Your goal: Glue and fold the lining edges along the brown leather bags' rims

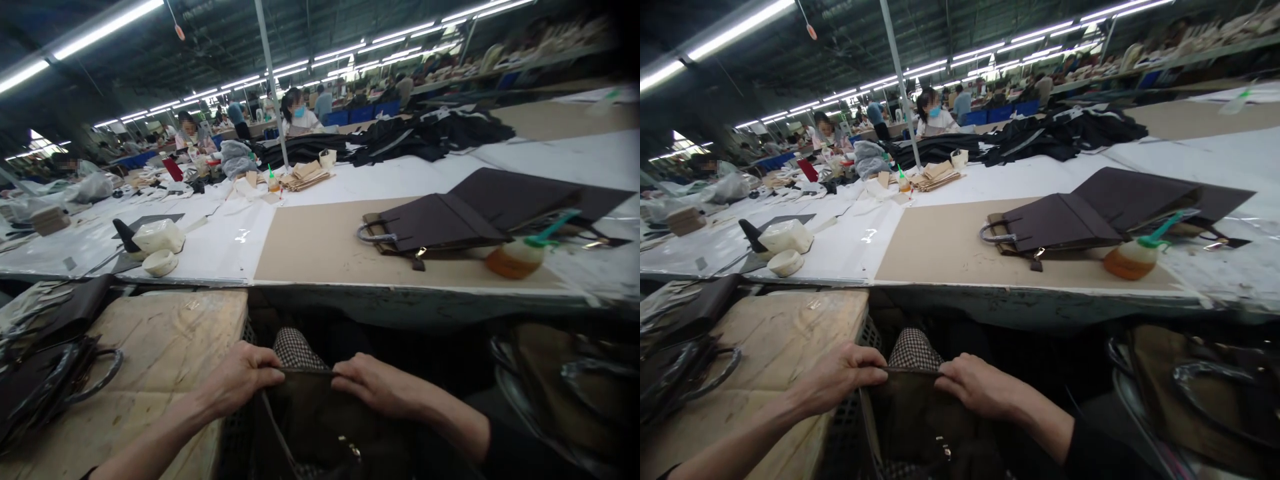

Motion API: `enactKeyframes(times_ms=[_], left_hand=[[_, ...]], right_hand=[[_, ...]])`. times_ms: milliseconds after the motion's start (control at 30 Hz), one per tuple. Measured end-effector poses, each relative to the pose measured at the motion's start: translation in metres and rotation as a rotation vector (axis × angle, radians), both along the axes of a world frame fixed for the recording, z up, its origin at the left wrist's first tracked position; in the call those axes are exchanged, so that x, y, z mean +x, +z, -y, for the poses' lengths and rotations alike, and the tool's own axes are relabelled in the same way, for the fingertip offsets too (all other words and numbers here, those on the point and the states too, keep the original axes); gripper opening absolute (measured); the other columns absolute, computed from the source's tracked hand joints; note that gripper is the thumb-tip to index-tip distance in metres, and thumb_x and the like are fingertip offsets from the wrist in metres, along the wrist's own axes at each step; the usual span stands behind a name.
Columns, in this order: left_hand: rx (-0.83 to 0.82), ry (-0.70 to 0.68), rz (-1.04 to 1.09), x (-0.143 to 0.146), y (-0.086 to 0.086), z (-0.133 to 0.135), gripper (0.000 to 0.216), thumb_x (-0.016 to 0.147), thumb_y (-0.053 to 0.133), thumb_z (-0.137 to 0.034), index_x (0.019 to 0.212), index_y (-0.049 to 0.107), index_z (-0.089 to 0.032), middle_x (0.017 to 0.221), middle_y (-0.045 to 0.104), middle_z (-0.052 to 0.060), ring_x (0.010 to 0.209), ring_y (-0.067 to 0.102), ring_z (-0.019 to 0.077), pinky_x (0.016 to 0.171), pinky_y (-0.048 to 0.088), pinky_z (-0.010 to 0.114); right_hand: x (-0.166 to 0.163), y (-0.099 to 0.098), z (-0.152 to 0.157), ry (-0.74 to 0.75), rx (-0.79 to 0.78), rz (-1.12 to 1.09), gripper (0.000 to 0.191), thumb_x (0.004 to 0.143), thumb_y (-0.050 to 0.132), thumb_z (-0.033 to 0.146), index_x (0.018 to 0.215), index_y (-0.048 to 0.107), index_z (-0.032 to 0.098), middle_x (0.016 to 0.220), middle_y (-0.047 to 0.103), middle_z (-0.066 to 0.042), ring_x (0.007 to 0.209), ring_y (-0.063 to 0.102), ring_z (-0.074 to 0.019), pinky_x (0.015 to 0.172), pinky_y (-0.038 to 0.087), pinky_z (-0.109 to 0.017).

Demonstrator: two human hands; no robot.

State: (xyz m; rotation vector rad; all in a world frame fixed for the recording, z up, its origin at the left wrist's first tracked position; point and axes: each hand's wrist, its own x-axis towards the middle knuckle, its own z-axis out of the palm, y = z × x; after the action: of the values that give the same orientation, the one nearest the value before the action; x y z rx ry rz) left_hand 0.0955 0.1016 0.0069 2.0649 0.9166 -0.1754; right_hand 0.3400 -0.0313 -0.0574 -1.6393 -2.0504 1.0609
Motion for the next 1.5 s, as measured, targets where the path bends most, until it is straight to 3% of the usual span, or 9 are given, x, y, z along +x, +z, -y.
enactKeyframes(times_ms=[133, 267, 467, 600, 700, 867, 1033, 1267, 1500], left_hand=[[0.016, -0.027, -0.011, 0.003, -0.001, 0.001, 0.027, 0.082, 0.058, -0.038, 0.085, 0.077, -0.019, 0.066, 0.059, -0.004, 0.067, 0.052, 0.0137, 0.06, 0.035, 0.021], [-0.006, -0.048, 0.006, 0.008, 0.0, 0.001, 0.025, 0.082, 0.058, -0.036, 0.085, 0.076, -0.019, 0.07, 0.062, -0.004, 0.07, 0.054, 0.0146, 0.063, 0.036, 0.021], [-0.001, -0.059, 0.028, 0.014, 0.002, 0.005, 0.025, 0.084, 0.057, -0.036, 0.087, 0.074, -0.018, 0.074, 0.064, -0.003, 0.072, 0.055, 0.0151, 0.064, 0.037, 0.022], [-0.038, -0.022, 0.063, 0.012, 0.005, 0.001, 0.025, 0.083, 0.061, -0.037, 0.098, 0.07, -0.019, 0.067, 0.056, -0.006, 0.064, 0.048, 0.0121, 0.057, 0.032, 0.022], [-0.109, 0.096, 0.043, 0.006, 0.007, -0.005, 0.053, 0.07, 0.077, -0.038, 0.116, 0.059, -0.019, 0.069, 0.058, -0.007, 0.062, 0.049, 0.0121, 0.054, 0.031, 0.022], [-0.317, 0.16, 0.073, -0.002, 0.002, 0.002, 0.058, 0.057, 0.085, -0.025, 0.109, 0.06, -0.019, 0.089, 0.066, -0.003, 0.083, 0.059, 0.0177, 0.064, 0.041, 0.023], [-0.351, 0.205, 0.116, -0.005, -0.009, 0.027, 0.031, 0.073, 0.061, -0.015, 0.104, 0.064, -0.018, 0.097, 0.069, 0.0, 0.091, 0.063, 0.021, 0.072, 0.045, 0.026], [-0.156, 0.06, 0.099, 0.003, -0.004, 0.042, 0.022, 0.09, 0.048, -0.024, 0.093, 0.069, -0.018, 0.083, 0.065, -0.003, 0.078, 0.058, 0.0152, 0.062, 0.037, 0.021], [-0.21, 0.003, 0.001, 0.009, 0.0, 0.04, 0.014, 0.087, 0.054, -0.027, 0.08, 0.061, -0.017, 0.068, 0.049, -0.006, 0.063, 0.043, 0.0098, 0.054, 0.028, 0.02]], right_hand=[[0.022, 0.005, 0.037, -0.082, -0.132, -0.167, 0.044, 0.102, 0.037, 0.042, 0.082, 0.068, 0.017, 0.077, 0.067, -0.002, 0.071, 0.061, -0.0172, 0.066, 0.045, -0.025], [0.037, 0.035, 0.055, -0.048, -0.349, -0.549, 0.037, 0.099, 0.043, 0.036, 0.12, 0.068, 0.019, 0.112, 0.072, -0.003, 0.109, 0.064, -0.0233, 0.094, 0.048, -0.03], [0.023, 0.043, 0.016, -0.075, -0.218, -0.364, 0.071, 0.082, 0.071, 0.038, 0.146, 0.044, 0.025, 0.14, 0.058, -0.006, 0.121, 0.057, -0.0241, 0.1, 0.044, -0.03], [-0.019, 0.03, -0.032, 0.053, -0.028, -0.136, 0.033, 0.089, 0.062, 0.036, 0.117, 0.069, 0.021, 0.097, 0.073, -0.002, 0.086, 0.065, -0.018, 0.071, 0.046, -0.023], [-0.04, 0.038, -0.05, 0.067, 0.01, -0.028, 0.019, 0.088, 0.058, 0.026, 0.09, 0.074, 0.016, 0.079, 0.071, -0.003, 0.072, 0.063, -0.017, 0.061, 0.039, -0.024], [-0.041, 0.065, -0.051, 0.028, -0.009, 0.165, 0.018, 0.08, 0.058, 0.02, 0.082, 0.074, 0.013, 0.08, 0.074, -0.014, 0.073, 0.068, -0.0278, 0.055, 0.037, -0.029], [-0.026, 0.06, -0.044, 0.02, -0.04, 0.255, 0.025, 0.082, 0.052, 0.02, 0.093, 0.074, 0.015, 0.092, 0.076, -0.018, 0.087, 0.071, -0.0364, 0.065, 0.046, -0.036], [0.004, 0.034, -0.042, 0.197, -0.065, -0.241, 0.063, 0.073, 0.053, 0.006, 0.13, 0.062, 0.029, 0.122, 0.071, -0.001, 0.11, 0.065, -0.0222, 0.094, 0.047, -0.03], [-0.004, 0.017, -0.059, 0.176, -0.174, -0.446, 0.025, 0.081, 0.072, 0.036, 0.103, 0.078, 0.025, 0.088, 0.076, 0.001, 0.085, 0.067, -0.0185, 0.075, 0.047, -0.022]])
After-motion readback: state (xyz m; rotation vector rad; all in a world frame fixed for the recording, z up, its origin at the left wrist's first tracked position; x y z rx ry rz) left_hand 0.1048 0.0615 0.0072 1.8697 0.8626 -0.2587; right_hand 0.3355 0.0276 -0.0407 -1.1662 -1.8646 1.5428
